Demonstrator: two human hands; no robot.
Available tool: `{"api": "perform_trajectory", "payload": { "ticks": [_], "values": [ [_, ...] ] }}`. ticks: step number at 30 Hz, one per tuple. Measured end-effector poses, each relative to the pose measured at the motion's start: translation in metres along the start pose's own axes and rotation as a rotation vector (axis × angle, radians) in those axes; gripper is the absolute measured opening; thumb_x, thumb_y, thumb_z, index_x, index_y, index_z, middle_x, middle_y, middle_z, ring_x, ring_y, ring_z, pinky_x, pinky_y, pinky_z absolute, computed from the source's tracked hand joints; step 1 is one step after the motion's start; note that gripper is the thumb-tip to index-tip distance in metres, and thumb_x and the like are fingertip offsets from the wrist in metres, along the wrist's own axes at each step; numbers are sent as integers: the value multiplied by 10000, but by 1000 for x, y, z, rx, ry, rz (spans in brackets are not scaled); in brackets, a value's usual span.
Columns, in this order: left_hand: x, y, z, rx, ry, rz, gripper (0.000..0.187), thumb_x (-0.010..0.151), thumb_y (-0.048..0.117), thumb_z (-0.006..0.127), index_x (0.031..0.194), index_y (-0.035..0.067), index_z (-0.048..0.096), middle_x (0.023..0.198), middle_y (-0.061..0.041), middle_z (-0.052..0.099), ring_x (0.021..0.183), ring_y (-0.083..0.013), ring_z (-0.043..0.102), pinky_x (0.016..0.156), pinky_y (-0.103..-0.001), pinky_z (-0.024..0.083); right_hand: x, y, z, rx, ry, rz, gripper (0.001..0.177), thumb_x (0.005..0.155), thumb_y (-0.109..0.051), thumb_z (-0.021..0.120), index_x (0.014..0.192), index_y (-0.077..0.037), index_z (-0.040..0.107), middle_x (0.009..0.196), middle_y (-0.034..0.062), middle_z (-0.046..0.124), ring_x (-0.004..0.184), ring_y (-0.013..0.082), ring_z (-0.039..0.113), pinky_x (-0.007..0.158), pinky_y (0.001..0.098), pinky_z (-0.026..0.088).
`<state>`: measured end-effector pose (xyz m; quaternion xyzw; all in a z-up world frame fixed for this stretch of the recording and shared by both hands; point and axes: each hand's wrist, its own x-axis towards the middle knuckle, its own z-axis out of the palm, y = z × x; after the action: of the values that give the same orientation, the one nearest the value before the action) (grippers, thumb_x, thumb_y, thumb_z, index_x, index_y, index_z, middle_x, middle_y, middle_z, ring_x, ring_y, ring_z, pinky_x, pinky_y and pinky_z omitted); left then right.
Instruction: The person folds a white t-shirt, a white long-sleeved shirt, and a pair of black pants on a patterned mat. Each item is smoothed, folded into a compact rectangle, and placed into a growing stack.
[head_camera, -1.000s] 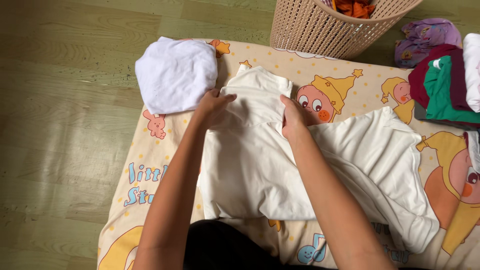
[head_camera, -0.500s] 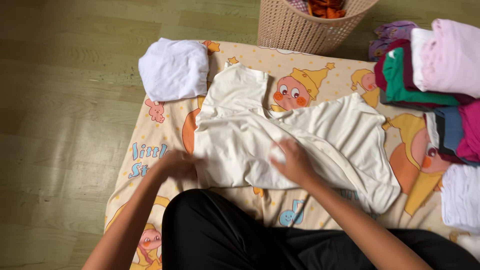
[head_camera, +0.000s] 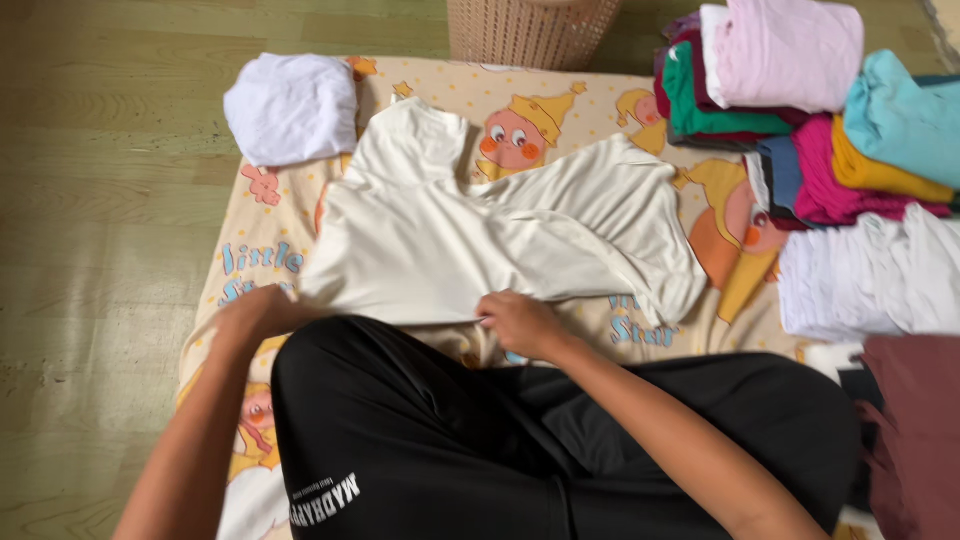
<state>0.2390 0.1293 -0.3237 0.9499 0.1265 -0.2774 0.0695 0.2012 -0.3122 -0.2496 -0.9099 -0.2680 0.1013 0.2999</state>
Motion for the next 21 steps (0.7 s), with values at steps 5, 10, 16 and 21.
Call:
{"api": "perform_trajectory", "payload": {
  "ticks": [5,10,16,21],
  "values": [
    [-34,-2,-10,29,-139,-119,691,776,685,663,1093,93,828,1144,-120,783,1159,-342,697,1041,-515,506,-25,2,4,-98,-224,-129,248,840,-228,703,1077,-158,731,1043,93,732,1021,324,671,875,459,517],
    [-35,58,-57,281,503,210,789,540,725,741,1022,102,797,1057,-132,765,1016,-366,716,758,-543,580,-54,115,-102,-323,-116,162,588,704,-426,838,1162,-87,693,1162,148,687,1098,346,641,932,448,509],
    [-47,244,-27,126,244,533,451,731,551,790,949,157,778,1027,-92,743,995,-311,706,805,-495,553,-116,236,-159,-255,-188,599,564,702,-458,810,1150,-129,713,1105,163,721,1023,319,680,857,434,515],
    [-89,331,57,309,319,586,444,796,406,740,1156,149,695,1024,-66,750,893,-257,735,705,-433,543,-99,274,-142,59,107,536,528,845,-428,781,1204,-52,686,1116,156,664,996,234,634,844,338,493]
  ]
}}
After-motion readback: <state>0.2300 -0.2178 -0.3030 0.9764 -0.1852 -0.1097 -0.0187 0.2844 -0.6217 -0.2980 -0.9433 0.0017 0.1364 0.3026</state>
